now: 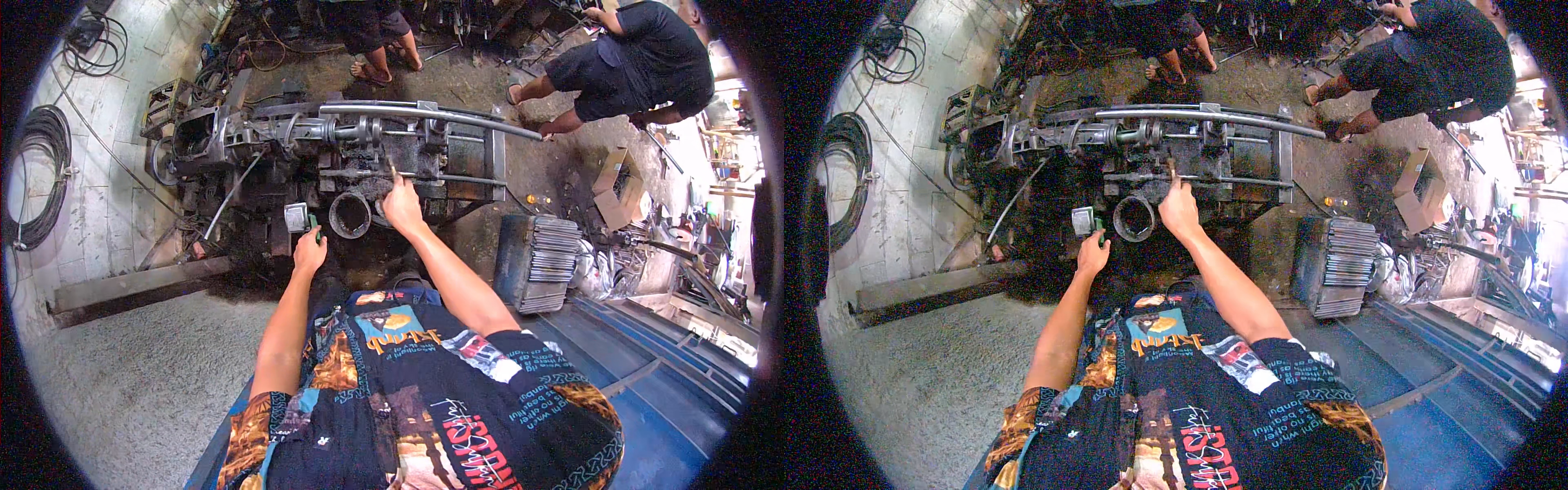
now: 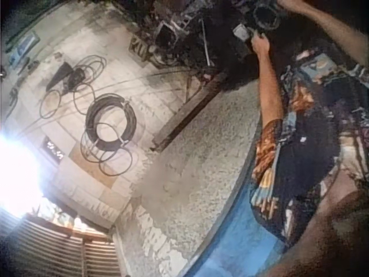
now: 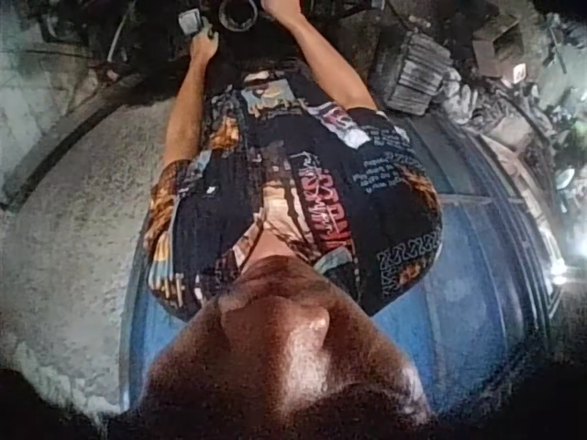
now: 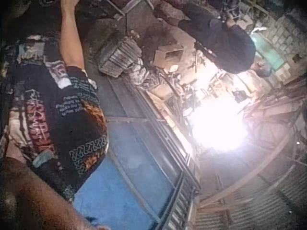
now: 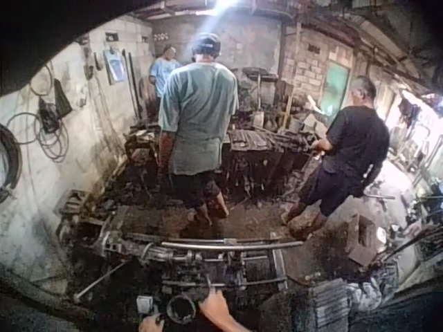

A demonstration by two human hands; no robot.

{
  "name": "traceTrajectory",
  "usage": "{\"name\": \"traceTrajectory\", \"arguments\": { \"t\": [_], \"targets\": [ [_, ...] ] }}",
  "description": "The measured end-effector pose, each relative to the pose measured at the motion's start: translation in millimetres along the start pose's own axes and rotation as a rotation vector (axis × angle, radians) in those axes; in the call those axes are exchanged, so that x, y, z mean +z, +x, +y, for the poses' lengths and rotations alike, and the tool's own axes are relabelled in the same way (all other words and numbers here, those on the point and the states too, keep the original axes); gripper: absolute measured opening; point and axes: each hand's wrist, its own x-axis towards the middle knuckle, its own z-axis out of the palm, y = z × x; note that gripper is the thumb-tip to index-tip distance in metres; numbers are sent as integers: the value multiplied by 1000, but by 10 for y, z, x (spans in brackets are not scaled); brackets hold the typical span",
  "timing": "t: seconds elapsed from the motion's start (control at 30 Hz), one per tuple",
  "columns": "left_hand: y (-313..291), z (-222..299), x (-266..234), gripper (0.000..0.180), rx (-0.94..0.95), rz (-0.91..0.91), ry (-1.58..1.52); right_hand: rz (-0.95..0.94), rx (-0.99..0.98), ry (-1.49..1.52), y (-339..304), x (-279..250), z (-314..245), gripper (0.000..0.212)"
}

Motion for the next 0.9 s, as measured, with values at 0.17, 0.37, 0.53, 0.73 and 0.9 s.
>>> {"name": "traceTrajectory", "arguments": {
  "t": [0.17,0.37,0.53,0.73,0.9],
  "targets": [
    [25,-34,115,43,-2,30,3,1,89,15,-93,-82,3,50],
    [15,56,109,43,-23,62,3,75,55,34,20,-149,-69,45],
    [4,66,42,42,-37,35,-11,116,36,2,96,-87,-58,46],
    [-19,48,10,41,-26,42,-7,114,25,10,88,-49,-88,48],
    [-10,-19,68,41,-10,48,-37,95,63,20,182,-112,-204,51]
  ]
}}
